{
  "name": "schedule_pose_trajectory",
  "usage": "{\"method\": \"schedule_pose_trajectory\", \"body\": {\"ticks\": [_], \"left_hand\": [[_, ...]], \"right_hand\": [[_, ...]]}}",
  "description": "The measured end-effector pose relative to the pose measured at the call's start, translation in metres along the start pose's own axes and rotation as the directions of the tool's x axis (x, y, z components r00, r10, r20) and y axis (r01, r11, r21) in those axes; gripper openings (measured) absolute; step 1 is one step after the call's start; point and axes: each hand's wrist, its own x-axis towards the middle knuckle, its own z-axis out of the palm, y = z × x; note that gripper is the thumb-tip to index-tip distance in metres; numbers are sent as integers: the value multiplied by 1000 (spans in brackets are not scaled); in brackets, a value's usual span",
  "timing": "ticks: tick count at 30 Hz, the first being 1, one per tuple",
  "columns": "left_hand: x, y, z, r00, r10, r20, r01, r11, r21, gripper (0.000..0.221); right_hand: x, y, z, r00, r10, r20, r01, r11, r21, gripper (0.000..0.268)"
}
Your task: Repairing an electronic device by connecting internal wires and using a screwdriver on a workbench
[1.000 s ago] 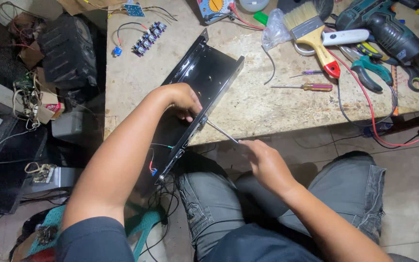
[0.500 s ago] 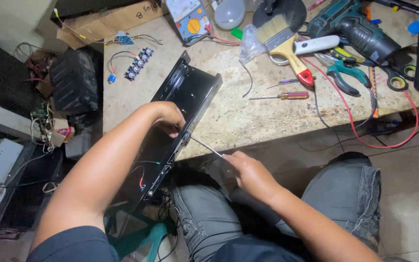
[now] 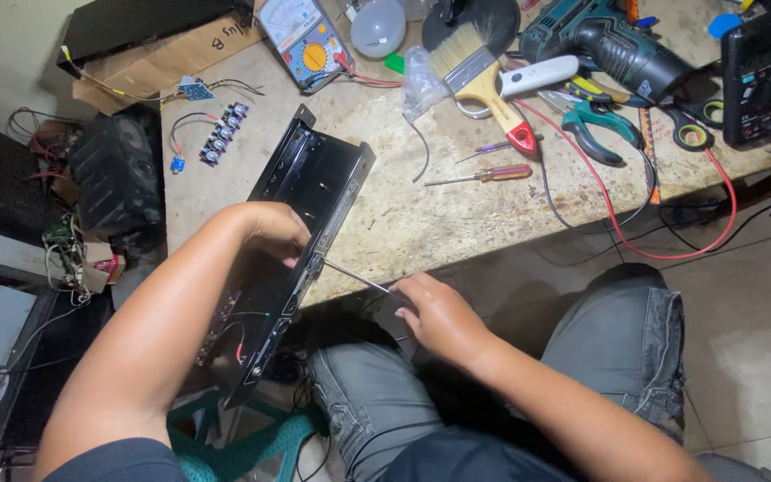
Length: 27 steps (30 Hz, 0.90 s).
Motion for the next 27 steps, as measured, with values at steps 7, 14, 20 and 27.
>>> {"method": "schedule_pose_trajectory", "body": {"ticks": [7,14,20,27], "left_hand": [[-2,-4,-3,999,10,34,-10,1000,-5,26],[15,-38,0,993,117,-25,-119,986,-118,28],[-18,-48,7,955,289,-69,-295,949,-109,51],[5,-68,16,814,536,-226,-402,799,446,52]], "right_hand": [[0,4,3,998,38,-42,-39,999,-24,40],[-7,2,11,989,-35,-146,21,995,-96,27],[-6,-5,6,980,-86,-180,54,983,-174,28],[-4,-2,4,985,-49,-163,43,998,-41,33]]}}
